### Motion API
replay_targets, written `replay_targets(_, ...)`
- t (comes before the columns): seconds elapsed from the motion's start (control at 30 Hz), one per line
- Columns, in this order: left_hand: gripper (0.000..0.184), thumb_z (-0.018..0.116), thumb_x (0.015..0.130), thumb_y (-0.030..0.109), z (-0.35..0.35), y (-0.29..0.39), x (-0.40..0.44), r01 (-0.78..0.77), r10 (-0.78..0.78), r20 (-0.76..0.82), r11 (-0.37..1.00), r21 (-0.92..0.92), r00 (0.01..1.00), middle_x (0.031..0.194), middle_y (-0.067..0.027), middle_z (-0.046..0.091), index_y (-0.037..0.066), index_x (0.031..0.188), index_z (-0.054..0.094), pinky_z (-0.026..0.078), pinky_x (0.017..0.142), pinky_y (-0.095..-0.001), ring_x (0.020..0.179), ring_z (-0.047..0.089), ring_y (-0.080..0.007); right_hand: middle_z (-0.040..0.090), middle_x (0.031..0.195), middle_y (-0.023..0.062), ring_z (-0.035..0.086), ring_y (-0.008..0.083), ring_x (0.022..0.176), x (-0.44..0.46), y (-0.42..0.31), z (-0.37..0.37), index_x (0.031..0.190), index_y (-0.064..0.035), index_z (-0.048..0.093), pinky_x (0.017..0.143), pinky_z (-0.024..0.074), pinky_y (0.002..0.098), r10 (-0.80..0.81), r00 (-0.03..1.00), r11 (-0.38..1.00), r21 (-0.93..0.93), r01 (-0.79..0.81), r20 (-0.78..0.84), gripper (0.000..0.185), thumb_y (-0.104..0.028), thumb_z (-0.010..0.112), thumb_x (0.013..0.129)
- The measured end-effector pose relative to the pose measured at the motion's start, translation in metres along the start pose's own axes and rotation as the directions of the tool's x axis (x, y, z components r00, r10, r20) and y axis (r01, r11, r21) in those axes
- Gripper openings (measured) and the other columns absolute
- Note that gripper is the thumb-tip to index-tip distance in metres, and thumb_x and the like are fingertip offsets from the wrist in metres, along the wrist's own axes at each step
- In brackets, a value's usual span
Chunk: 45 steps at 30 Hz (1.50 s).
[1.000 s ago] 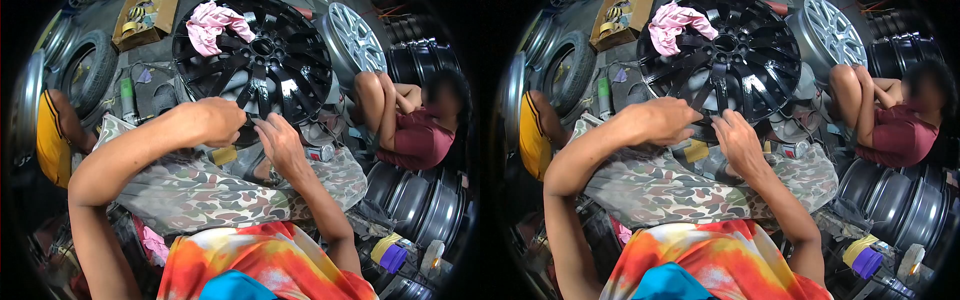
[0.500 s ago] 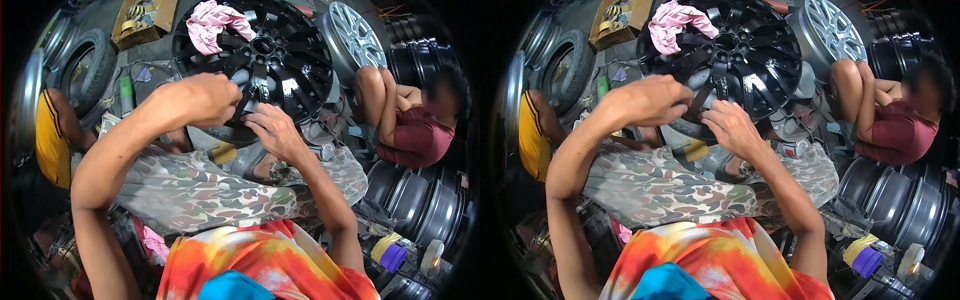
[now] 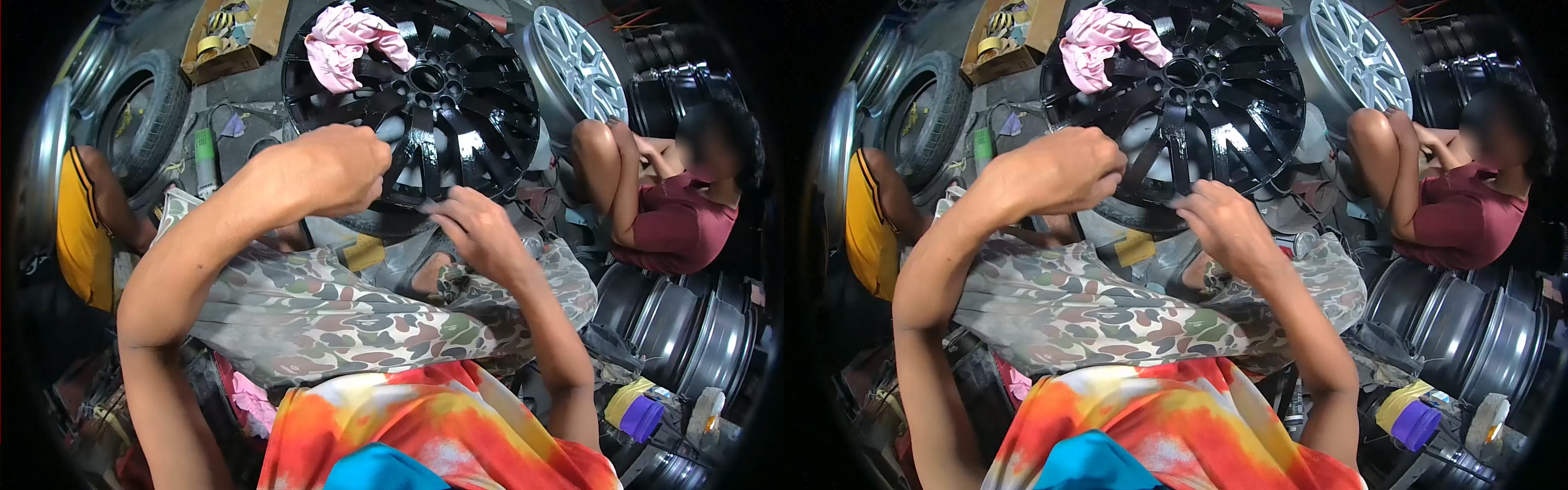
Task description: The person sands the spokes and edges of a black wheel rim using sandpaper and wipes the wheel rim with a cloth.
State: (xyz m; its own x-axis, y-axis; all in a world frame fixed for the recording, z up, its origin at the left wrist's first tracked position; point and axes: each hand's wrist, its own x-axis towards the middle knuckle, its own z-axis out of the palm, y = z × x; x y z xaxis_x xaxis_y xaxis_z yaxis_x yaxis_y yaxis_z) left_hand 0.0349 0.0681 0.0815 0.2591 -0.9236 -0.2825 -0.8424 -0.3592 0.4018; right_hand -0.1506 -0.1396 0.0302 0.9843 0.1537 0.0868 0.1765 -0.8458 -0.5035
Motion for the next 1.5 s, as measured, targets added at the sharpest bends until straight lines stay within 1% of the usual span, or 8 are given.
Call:
replay_targets(0.17, 0.022, 0.062, 0.093, 0.012, 0.015, 0.019, -0.006, -0.096, 0.099, 0.107, 0.995, -0.039, 0.989, 0.114, -0.0222, 0.072, -0.006, 0.099, 0.073, 0.058, 0.088, -0.049, 0.096, 0.072, -0.0425, 0.065, 0.091, 0.0154, 0.067, 0.0354, 0.089, -0.016, 0.004, -0.036, 0.109, -0.0012, 0.074, 0.077, 0.0541, 0.0439, 0.284, 0.955, 0.959, 0.017, -0.283, -0.09, 0.018, -0.01, 0.071, 0.094)
replay_targets(0.27, 0.049, 0.059, 0.093, 0.011, 0.05, 0.025, -0.004, -0.222, 0.221, 0.052, 0.975, 0.014, 0.974, 0.14, -0.0285, 0.059, -0.011, 0.137, 0.058, 0.06, 0.087, -0.0462, 0.097, 0.074, -0.04, 0.058, 0.085, 0.0146, 0.063, 0.0327, 0.08, -0.02, 0.013, -0.01, 0.115, -0.0028, 0.075, 0.073, 0.0512, 0.0413, 0.21, 0.97, 0.978, 0.024, -0.209, -0.126, 0.023, -0.007, 0.071, 0.093)
replay_targets(0.4, 0.068, 0.063, 0.088, 0.009, 0.069, 0.041, -0.007, -0.118, 0.101, 0.081, 0.96, 0.255, 0.992, 0.142, -0.0302, 0.057, -0.015, 0.149, 0.045, 0.062, 0.077, -0.0425, 0.095, 0.076, -0.0362, 0.058, 0.088, 0.015, 0.062, 0.0338, 0.083, -0.025, 0.01, 0.002, 0.117, 0.0008, 0.073, 0.075, 0.051, 0.0431, 0.096, 0.992, 0.988, -0.111, -0.105, -0.085, 0.024, -0.005, 0.068, 0.094)
replay_targets(0.57, 0.059, 0.068, 0.084, 0.004, 0.066, 0.047, 0.006, -0.155, 0.133, 0.103, 0.956, 0.249, 0.986, 0.122, -0.0275, 0.061, -0.019, 0.135, 0.052, 0.061, 0.071, -0.0409, 0.086, 0.075, -0.0361, 0.064, 0.093, 0.0188, 0.064, 0.0399, 0.089, -0.007, 0.017, 0.006, 0.113, 0.004, 0.072, 0.08, 0.0523, 0.0476, 0.052, 0.991, 0.99, -0.12, -0.067, -0.125, 0.022, -0.008, 0.064, 0.097)
replay_targets(0.77, 0.035, 0.07, 0.084, 0.005, 0.064, 0.043, 0.014, -0.166, 0.154, 0.075, 0.968, 0.19, 0.985, 0.109, -0.0271, 0.06, -0.015, 0.111, 0.06, 0.061, 0.067, -0.042, 0.081, 0.075, -0.0372, 0.072, 0.09, 0.0244, 0.069, 0.0449, 0.088, 0.022, 0.01, -0.026, 0.101, 0.0019, 0.076, 0.082, 0.0552, 0.0507, 0.285, 0.931, 0.952, -0.18, -0.247, 0.228, 0.025, -0.017, 0.061, 0.099)
replay_targets(0.93, 0.031, 0.07, 0.085, 0.005, 0.061, 0.045, 0.019, -0.177, 0.167, 0.076, 0.969, 0.172, 0.983, 0.108, -0.0264, 0.062, -0.014, 0.108, 0.062, 0.061, 0.068, -0.0427, 0.08, 0.074, -0.0371, 0.072, 0.085, 0.0242, 0.07, 0.0436, 0.084, 0.041, 0.033, -0.015, 0.099, -0.0008, 0.078, 0.08, 0.0541, 0.0531, 0.195, 0.921, 0.944, -0.319, -0.083, 0.338, 0.024, -0.02, 0.062, 0.097)
replay_targets(1.2, 0.026, 0.071, 0.083, 0.009, 0.06, 0.058, 0.02, -0.205, 0.156, 0.156, 0.902, 0.38, 0.975, 0.11, -0.0204, 0.065, -0.009, 0.101, 0.071, 0.061, 0.066, -0.0367, 0.084, 0.074, -0.0292, 0.072, 0.088, 0.0256, 0.069, 0.0442, 0.084, 0.022, 0.022, -0.018, 0.103, 0.0011, 0.077, 0.077, 0.0542, 0.0514, 0.199, 0.958, 0.972, -0.165, -0.166, 0.208, 0.027, -0.02, 0.06, 0.1)
replay_targets(1.5, 0.024, 0.07, 0.085, 0.009, 0.053, 0.046, 0.015, -0.191, 0.169, 0.103, 0.948, 0.253, 0.98, 0.108, -0.0205, 0.065, -0.007, 0.102, 0.07, 0.06, 0.066, -0.0388, 0.083, 0.074, -0.031, 0.075, 0.105, 0.0183, 0.071, 0.0371, 0.094, -0.018, 0.028, -0.045, 0.121, -0.0051, 0.075, 0.085, 0.0538, 0.0463, 0.176, 0.966, 0.984, -0.032, -0.173, 0.188, 0.028, -0.016, 0.06, 0.101)
